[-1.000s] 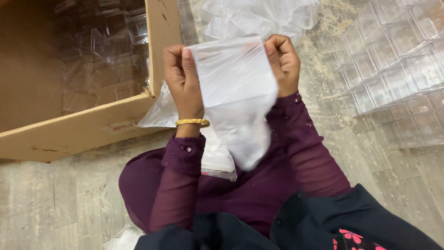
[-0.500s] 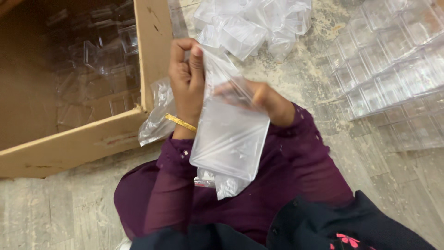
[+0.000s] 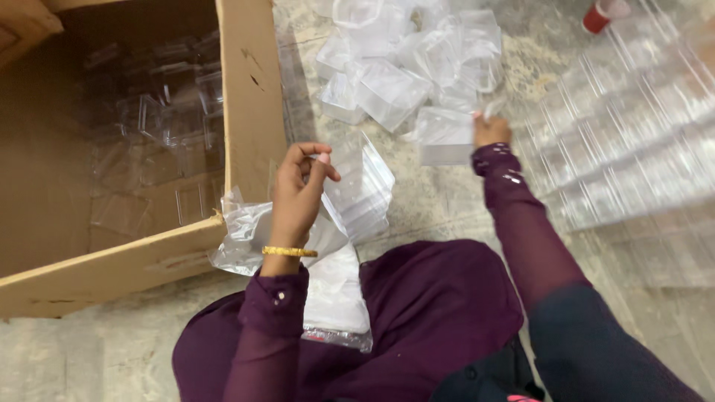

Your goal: The person sits on the floor and places clear plastic containers one at a time into a plastic bag, opening the bag and pushing each container inside. Bagged containers are set on the floor beside them, and the person briefly touches a phone on the floor before resuming bagging.

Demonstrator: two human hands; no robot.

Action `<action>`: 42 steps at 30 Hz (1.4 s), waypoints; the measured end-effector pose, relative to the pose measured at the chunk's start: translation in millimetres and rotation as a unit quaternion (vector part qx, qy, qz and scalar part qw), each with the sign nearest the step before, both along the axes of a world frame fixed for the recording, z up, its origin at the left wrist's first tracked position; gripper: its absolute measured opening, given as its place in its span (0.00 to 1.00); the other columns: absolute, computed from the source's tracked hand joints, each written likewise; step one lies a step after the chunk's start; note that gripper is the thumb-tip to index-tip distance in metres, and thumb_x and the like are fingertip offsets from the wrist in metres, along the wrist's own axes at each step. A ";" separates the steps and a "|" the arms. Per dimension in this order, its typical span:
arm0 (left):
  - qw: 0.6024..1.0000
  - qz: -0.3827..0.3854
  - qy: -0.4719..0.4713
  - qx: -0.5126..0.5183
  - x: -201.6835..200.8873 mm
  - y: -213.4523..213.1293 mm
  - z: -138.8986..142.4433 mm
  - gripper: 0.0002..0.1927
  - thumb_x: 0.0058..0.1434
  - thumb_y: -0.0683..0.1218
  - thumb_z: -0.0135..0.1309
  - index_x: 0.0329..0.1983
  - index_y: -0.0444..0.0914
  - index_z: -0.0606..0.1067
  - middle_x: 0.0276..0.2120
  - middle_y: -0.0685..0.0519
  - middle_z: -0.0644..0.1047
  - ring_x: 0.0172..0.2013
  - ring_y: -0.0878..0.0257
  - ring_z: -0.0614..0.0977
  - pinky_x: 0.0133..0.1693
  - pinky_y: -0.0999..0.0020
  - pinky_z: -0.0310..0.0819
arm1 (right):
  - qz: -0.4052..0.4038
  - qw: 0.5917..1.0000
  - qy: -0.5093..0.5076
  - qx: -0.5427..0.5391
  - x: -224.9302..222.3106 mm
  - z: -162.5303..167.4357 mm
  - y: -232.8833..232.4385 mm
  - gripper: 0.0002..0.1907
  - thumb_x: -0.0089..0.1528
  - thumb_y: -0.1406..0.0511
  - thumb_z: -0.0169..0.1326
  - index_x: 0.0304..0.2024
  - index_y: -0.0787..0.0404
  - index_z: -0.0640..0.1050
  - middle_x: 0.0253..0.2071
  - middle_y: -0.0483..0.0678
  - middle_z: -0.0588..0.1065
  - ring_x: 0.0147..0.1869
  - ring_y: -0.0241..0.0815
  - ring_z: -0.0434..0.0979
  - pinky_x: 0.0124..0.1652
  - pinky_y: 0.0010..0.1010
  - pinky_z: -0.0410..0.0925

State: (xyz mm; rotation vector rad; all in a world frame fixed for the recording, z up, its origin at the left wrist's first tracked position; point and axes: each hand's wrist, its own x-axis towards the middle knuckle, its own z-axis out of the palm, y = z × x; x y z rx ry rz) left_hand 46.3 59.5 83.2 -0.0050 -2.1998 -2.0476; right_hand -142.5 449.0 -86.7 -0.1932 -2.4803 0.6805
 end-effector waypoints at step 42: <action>0.346 0.624 -0.671 -0.200 597.6 -124.0 -219.1 0.56 0.66 0.54 0.57 0.76 0.30 0.29 0.48 0.36 0.81 0.41 0.45 0.85 0.41 0.56 0.78 | 0.668 0.589 -0.305 -0.338 184.0 118.8 -229.4 0.05 0.72 0.70 0.58 0.46 0.69 0.80 0.34 0.44 0.75 0.29 0.27 0.64 0.29 0.20 0.54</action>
